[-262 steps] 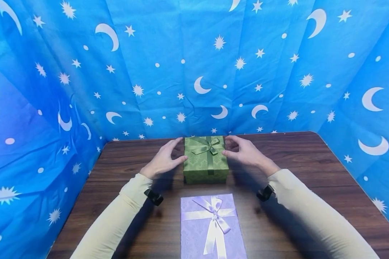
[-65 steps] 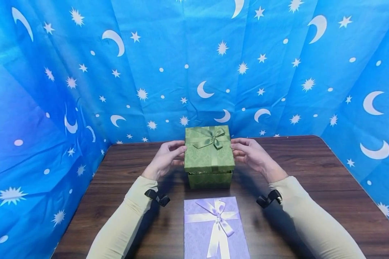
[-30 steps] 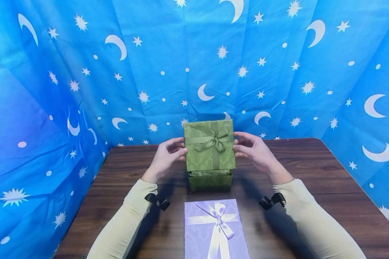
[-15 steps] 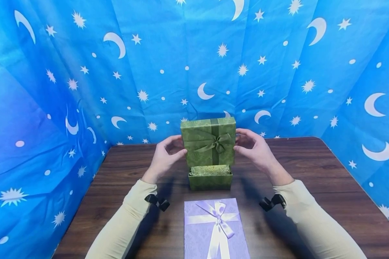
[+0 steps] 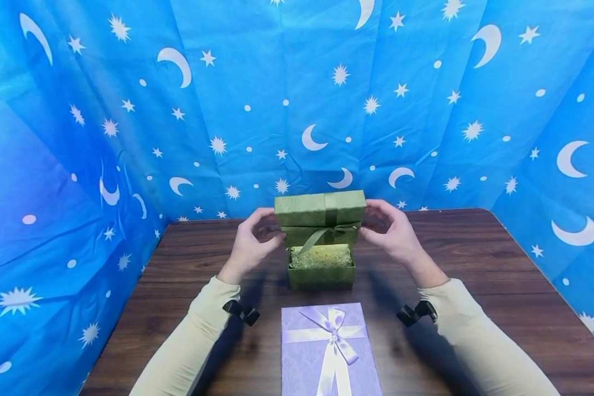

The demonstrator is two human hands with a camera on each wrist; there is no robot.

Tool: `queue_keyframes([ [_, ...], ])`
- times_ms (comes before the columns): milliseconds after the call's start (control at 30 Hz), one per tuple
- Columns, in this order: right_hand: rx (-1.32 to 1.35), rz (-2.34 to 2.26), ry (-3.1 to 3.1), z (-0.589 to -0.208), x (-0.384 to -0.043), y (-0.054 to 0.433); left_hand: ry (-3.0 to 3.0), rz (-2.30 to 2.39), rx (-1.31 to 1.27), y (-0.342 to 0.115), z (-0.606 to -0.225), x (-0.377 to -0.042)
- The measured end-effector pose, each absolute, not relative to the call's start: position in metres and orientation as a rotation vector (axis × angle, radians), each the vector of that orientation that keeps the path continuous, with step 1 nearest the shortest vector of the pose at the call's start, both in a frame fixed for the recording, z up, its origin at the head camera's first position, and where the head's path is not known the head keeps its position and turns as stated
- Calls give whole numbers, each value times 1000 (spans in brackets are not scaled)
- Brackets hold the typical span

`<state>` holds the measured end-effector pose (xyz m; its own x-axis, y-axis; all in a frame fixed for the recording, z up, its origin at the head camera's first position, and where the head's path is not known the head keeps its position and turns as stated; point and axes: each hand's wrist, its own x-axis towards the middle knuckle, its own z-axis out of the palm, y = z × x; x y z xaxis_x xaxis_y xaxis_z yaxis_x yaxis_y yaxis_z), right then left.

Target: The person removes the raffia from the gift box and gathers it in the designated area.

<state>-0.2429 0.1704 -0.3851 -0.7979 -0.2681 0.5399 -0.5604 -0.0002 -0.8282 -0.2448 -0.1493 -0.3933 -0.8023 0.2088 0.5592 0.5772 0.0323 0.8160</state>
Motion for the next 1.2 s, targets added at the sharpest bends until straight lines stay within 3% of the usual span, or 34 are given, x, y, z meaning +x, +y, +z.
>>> queue_keyframes([
  [567, 1070, 1895, -1914, -392, -242, 171, -1868, -1871, -1010, -150, -397, -240],
  [1200, 1270, 1534, -1815, -396, -242, 170, -1845, -1779, -1145, -149, -405, -242],
])
